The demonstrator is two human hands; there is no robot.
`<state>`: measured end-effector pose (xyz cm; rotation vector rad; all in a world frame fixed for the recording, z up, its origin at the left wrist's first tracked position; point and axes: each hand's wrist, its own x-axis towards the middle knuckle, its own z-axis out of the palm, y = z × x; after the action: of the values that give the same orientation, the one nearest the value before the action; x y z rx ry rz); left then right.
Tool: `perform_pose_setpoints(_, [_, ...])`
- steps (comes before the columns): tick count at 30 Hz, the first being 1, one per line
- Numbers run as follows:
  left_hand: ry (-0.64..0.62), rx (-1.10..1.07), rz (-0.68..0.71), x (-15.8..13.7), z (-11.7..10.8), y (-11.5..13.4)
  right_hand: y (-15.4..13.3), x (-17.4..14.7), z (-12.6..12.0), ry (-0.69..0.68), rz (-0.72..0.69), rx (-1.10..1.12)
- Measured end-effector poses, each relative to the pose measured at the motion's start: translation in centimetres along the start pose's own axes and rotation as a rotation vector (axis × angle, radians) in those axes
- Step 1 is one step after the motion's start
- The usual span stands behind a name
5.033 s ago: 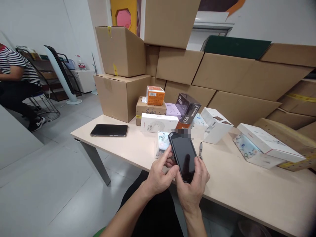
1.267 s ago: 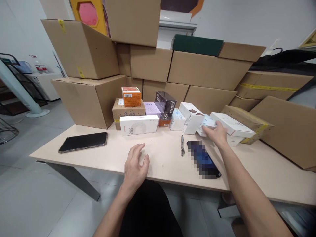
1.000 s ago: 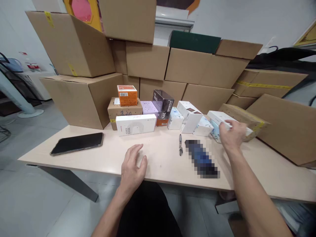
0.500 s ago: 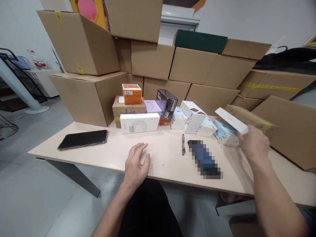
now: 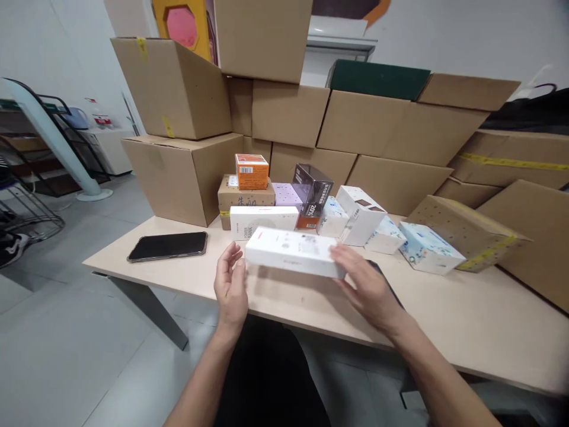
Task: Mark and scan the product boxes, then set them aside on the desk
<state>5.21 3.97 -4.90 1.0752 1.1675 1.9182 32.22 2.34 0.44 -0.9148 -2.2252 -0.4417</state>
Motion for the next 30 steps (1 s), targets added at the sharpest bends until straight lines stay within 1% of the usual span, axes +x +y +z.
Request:
perform_pose_setpoints(2, [-0.06, 0.05, -0.018, 0.6, -0.3, 0.4, -0.1, -0.6, 2.2, -0.068, -0.03, 0.066])
perform_pose_setpoints(4, [-0.128, 0.124, -0.044, 0.9, -0.5, 0.6, 0.0, -1.4, 3.5, -0.098, 0.018, 0.111])
perform_pose_setpoints(6, [-0.172, 0.185, -0.067, 1.1, -0.6, 0.6, -0.2, -1.9, 4.0, -0.141, 0.083, 0.13])
perform_pose_setpoints(9, [-0.197, 0.235, -0.076, 1.1, -0.6, 0.2, -0.7, -2.1, 4.0, -0.177, 0.148, 0.102])
perform_pose_setpoints(13, [-0.204, 0.261, -0.054, 0.8, -0.6, -0.3, -1.1, -1.8, 4.1, -0.169, 0.214, -0.01])
perform_pose_setpoints(16, [-0.23, 0.314, -0.016, 0.5, -0.5, -0.3, -1.2, -1.8, 4.4, -0.226, 0.276, -0.065])
perform_pose_setpoints(19, [-0.262, 0.401, 0.032, 0.2, -0.3, 0.0, -1.4, -1.9, 4.5, -0.272, 0.324, -0.045])
perform_pose_setpoints(22, [-0.272, 0.492, 0.058, 0.1, 0.0, 0.3, -1.5, -2.0, 4.4, -0.288, 0.319, 0.036])
perform_pose_setpoints(25, [-0.281, 0.534, 0.057, 0.1, 0.0, 0.4, -1.6, -2.1, 4.2, -0.298, 0.292, 0.122])
perform_pose_setpoints(27, [-0.283, 0.51, 0.06, 0.1, -0.1, 0.4, -1.5, -2.2, 4.2, -0.274, 0.267, 0.152])
perform_pose_setpoints(30, [-0.262, 0.387, 0.08, 0.1, -0.5, 0.3, -1.4, -2.2, 4.3, -0.188, 0.239, 0.137])
